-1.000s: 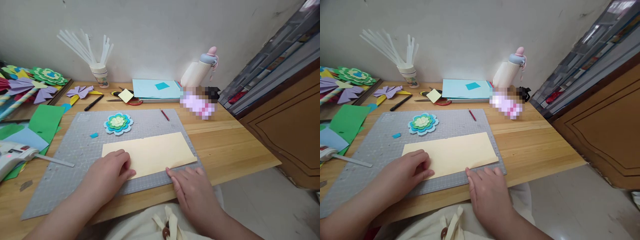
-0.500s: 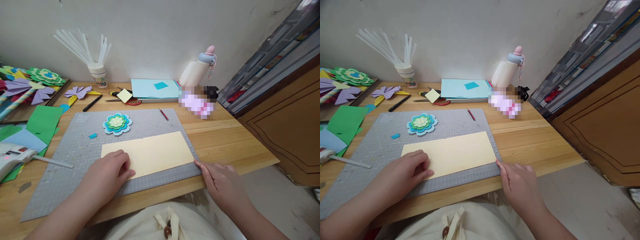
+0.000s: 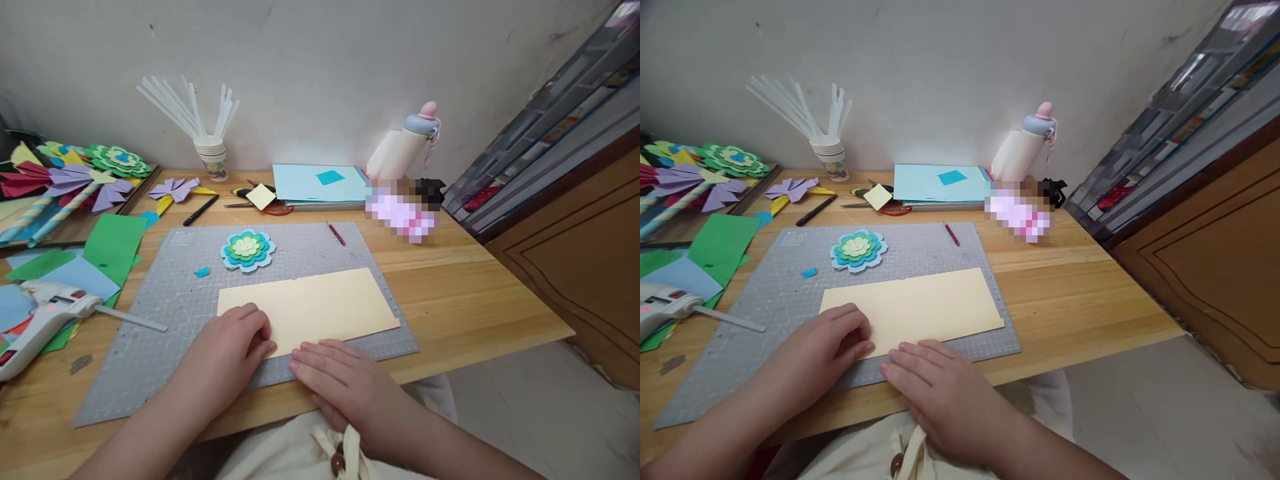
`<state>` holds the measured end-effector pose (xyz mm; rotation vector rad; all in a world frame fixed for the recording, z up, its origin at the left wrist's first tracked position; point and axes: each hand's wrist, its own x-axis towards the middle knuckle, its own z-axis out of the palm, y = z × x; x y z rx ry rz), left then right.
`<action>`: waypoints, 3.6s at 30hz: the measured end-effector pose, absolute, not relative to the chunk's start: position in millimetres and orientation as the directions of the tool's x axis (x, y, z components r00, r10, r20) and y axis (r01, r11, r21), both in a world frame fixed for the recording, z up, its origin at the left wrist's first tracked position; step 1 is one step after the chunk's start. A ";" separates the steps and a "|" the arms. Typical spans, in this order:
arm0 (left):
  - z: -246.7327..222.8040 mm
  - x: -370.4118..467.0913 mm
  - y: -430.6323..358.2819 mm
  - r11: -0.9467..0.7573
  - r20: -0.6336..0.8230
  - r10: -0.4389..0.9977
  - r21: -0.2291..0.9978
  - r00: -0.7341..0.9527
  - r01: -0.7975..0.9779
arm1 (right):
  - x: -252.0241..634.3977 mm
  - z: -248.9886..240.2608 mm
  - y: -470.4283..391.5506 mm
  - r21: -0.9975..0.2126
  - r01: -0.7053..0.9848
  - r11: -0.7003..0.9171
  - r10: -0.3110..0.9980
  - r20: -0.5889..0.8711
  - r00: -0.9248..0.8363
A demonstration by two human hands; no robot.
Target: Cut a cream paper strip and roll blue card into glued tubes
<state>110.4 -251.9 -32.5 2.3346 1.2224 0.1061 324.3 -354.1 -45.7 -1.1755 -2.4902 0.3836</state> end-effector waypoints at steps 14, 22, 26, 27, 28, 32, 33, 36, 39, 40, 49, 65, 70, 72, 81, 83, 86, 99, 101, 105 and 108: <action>-29.0 81.3 -226.6 -0.440 -0.240 0.708 0.585 0.664 0.681 | 310.5 -54.1 -334.6 -0.245 0.651 0.718 0.686 0.091 -0.722; -27.0 82.9 -217.8 -0.406 -0.314 0.685 0.585 0.658 0.702 | 282.1 -48.3 -321.2 -0.180 0.571 0.801 0.590 0.074 -0.804; -26.2 84.9 -213.5 -0.385 -0.359 0.674 0.574 0.645 0.722 | 261.6 -41.9 -314.7 -0.190 0.533 0.825 0.553 0.073 -0.830; -26.1 85.3 -212.8 -0.382 -0.368 0.673 0.571 0.642 0.727 | 256.1 -40.3 -313.3 -0.190 0.525 0.829 0.547 0.081 -0.833; -26.1 85.6 -212.3 -0.379 -0.375 0.671 0.567 0.639 0.731 | 251.0 -38.9 -312.0 -0.190 0.519 0.833 0.541 0.087 -0.836; -27.7 84.7 -212.3 -0.374 -0.378 0.676 0.564 0.633 0.736 | 238.5 -37.9 -310.5 -0.182 0.509 0.842 0.532 0.116 -0.839; -28.5 84.0 -212.7 -0.375 -0.373 0.677 0.566 0.634 0.734 | 238.0 -39.4 -311.6 -0.185 0.513 0.838 0.538 0.129 -0.833; -30.3 82.0 -214.4 -0.391 -0.349 0.675 0.578 0.650 0.716 | 241.1 -47.6 -318.7 -0.228 0.551 0.802 0.591 0.181 -0.786; -29.7 81.0 -216.3 -0.413 -0.325 0.667 0.589 0.671 0.695 | 246.1 -57.0 -329.2 -0.284 0.618 0.733 0.680 0.273 -0.681; -28.9 80.9 -216.7 -0.420 -0.316 0.666 0.589 0.675 0.690 | 247.6 -59.3 -332.6 -0.301 0.648 0.699 0.715 0.297 -0.633; -26.7 81.9 -217.3 -0.460 -0.287 0.657 0.580 0.697 0.673 | 277.4 -57.4 -354.3 -0.411 0.823 0.392 0.911 0.301 -0.283; -25.1 84.2 -216.0 -0.464 -0.325 0.641 0.558 0.696 0.688 | 369.0 -51.2 -389.5 -0.317 0.948 -0.009 0.987 0.147 0.059; -23.7 83.0 -216.6 -0.468 -0.319 0.650 0.547 0.690 0.694 | 412.9 -59.6 -395.1 -0.244 0.962 -0.120 0.967 0.189 0.169; -22.6 83.1 -222.3 -0.485 -0.295 0.660 0.535 0.691 0.692 | 426.7 -60.3 -394.6 -0.249 0.955 -0.163 0.956 0.199 0.215; -36.4 105.6 -273.7 -0.647 -0.033 0.699 0.396 0.715 0.651 | 400.6 -52.9 -357.3 -0.241 0.932 0.271 0.918 0.357 -0.174; -39.1 107.9 -276.7 -0.701 -0.013 0.662 0.344 0.749 0.625 | 389.1 -51.4 -345.6 -0.219 0.887 0.406 0.895 0.289 -0.339; -38.7 108.6 -276.2 -0.752 0.011 0.627 0.272 0.779 0.601 | 381.7 -49.9 -333.0 -0.204 0.835 0.511 0.849 0.274 -0.453; -26.9 128.5 -282.2 -0.838 0.225 0.538 0.043 0.812 0.544 | 376.5 -28.1 -326.7 -0.011 0.797 0.604 0.721 0.433 -0.541; -11.7 123.1 -286.9 -0.844 0.368 0.512 0.048 0.776 0.534 | 373.8 -11.3 -332.7 0.010 0.833 0.554 0.683 0.567 -0.461; 26.9 108.8 -294.8 -0.817 0.510 0.550 0.164 0.662 0.552 | 371.5 27.6 -345.8 -0.032 0.895 0.445 0.666 0.681 -0.306; 45.7 104.0 -282.5 -0.729 0.407 0.684 0.332 0.606 0.599 | 373.8 43.6 -340.0 -0.246 0.870 0.428 0.745 0.641 -0.186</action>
